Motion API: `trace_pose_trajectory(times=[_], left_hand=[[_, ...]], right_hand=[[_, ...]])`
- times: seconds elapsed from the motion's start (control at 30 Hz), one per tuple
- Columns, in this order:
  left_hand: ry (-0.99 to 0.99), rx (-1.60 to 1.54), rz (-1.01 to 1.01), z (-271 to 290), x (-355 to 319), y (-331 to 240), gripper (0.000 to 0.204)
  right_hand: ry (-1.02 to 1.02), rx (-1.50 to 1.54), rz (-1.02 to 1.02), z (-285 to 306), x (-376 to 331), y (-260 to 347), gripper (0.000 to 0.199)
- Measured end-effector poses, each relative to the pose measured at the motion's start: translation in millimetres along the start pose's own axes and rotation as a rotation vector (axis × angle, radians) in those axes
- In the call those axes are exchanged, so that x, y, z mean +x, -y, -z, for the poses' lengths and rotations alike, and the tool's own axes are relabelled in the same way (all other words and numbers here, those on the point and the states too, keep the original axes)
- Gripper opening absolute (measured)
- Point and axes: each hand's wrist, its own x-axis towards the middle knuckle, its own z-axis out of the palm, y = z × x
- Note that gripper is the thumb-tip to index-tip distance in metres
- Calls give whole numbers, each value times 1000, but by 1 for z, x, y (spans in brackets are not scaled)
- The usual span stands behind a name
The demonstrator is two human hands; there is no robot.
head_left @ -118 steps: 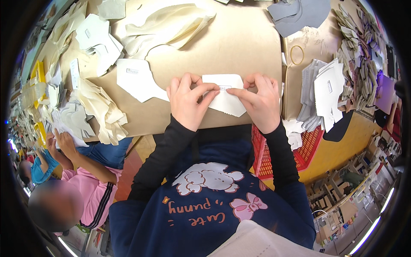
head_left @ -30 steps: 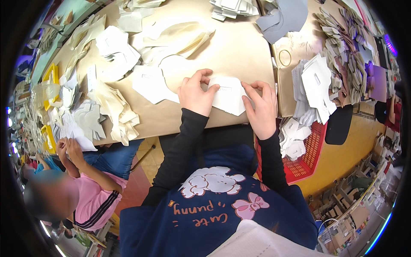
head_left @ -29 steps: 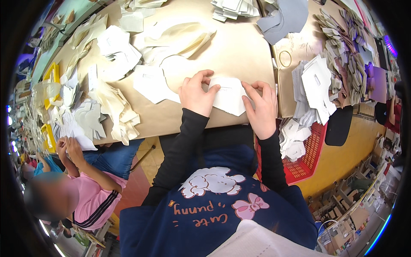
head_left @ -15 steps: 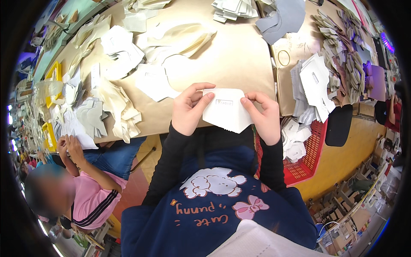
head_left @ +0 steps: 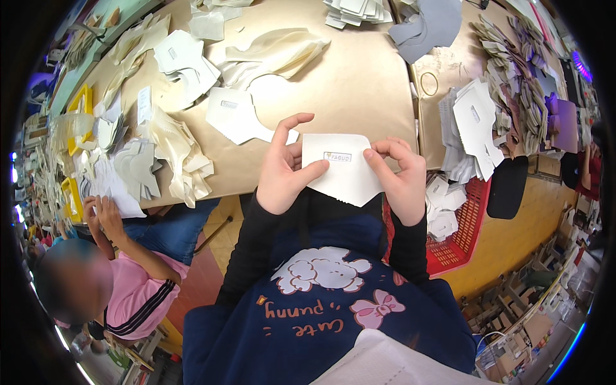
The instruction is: The person repeatedly picks up small white paper cutouts and aligns them with a grey template on the table, then places them into a red basket. The process is repetitive and involves handling multiple identical paper pieces.
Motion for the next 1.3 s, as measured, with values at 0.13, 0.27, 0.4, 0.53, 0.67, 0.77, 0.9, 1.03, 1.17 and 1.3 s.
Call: trace_pose_trajectory(times=[0.13,0.27,0.4,0.53,0.67,0.77,0.9,1.03,1.17,1.3], left_hand=[[-17,-72,-3,-1,-1,6,67],[-23,-132,-18,-2,-3,8,59],[-28,-149,-23,-3,-5,7,54],[-19,-164,-40,-5,-11,2,53],[-2,-168,-69,-6,-16,-1,54],[4,-171,-79,-6,-17,-3,54],[-1,-188,-80,-6,-17,-3,54],[2,-202,-79,-5,-17,-2,54],[-5,-201,-74,-3,-16,-1,53],[-11,-203,-84,-4,-15,1,55]], right_hand=[[2,15,13,-2,0,2,11],[18,19,12,-2,-2,4,12],[28,36,30,0,-3,6,12],[32,49,51,2,-5,11,12],[33,83,45,4,-7,16,12],[35,98,42,4,-7,19,12],[41,103,36,4,-7,20,12],[53,116,17,4,-8,18,12],[165,104,-44,6,-7,15,14],[318,323,-245,0,-8,16,21]])
